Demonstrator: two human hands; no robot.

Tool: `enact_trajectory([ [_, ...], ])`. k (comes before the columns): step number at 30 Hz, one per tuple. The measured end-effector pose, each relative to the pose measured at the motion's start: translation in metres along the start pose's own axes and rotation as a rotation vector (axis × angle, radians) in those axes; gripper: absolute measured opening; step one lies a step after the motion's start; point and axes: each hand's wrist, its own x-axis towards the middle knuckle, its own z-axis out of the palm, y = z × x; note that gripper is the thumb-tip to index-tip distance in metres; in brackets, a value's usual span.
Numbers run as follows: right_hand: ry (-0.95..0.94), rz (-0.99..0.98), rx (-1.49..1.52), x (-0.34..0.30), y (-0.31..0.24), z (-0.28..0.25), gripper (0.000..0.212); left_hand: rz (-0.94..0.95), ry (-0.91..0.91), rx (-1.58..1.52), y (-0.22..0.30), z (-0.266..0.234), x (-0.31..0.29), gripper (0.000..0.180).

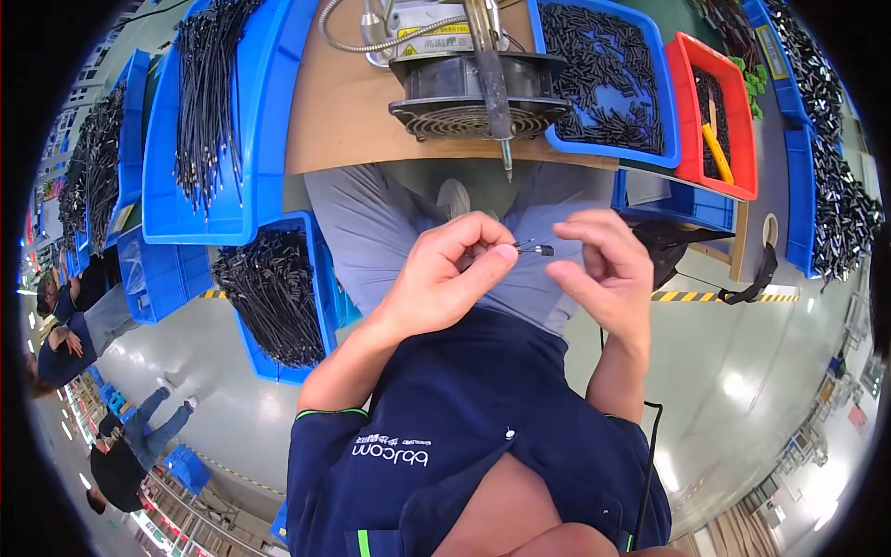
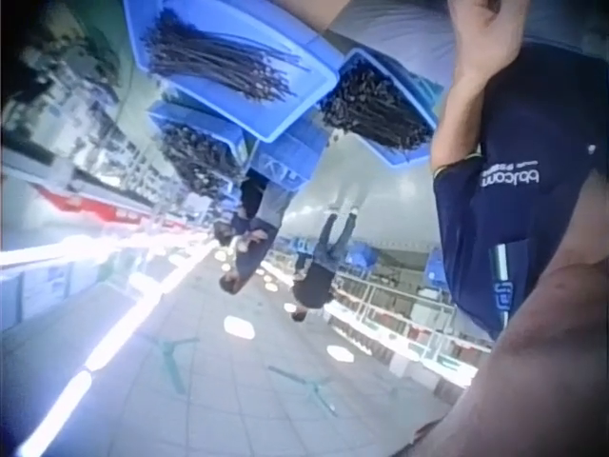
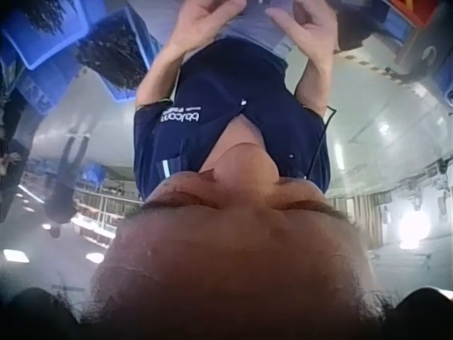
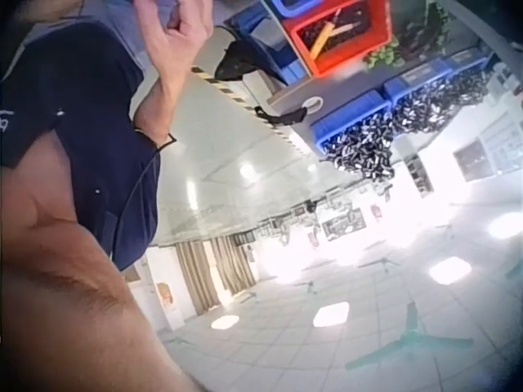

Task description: The person assembles wire harnesses by attaching connectors to wires using a crimping machine.

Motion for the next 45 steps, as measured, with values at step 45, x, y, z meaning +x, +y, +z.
enact_trajectory([
  [45, 0.111, 0.090, 0.242, -0.009, 0.011, 0.045, 0.021, 0.129, 0.172, 0.253, 0.000, 0.003, 0.006, 0.012],
])
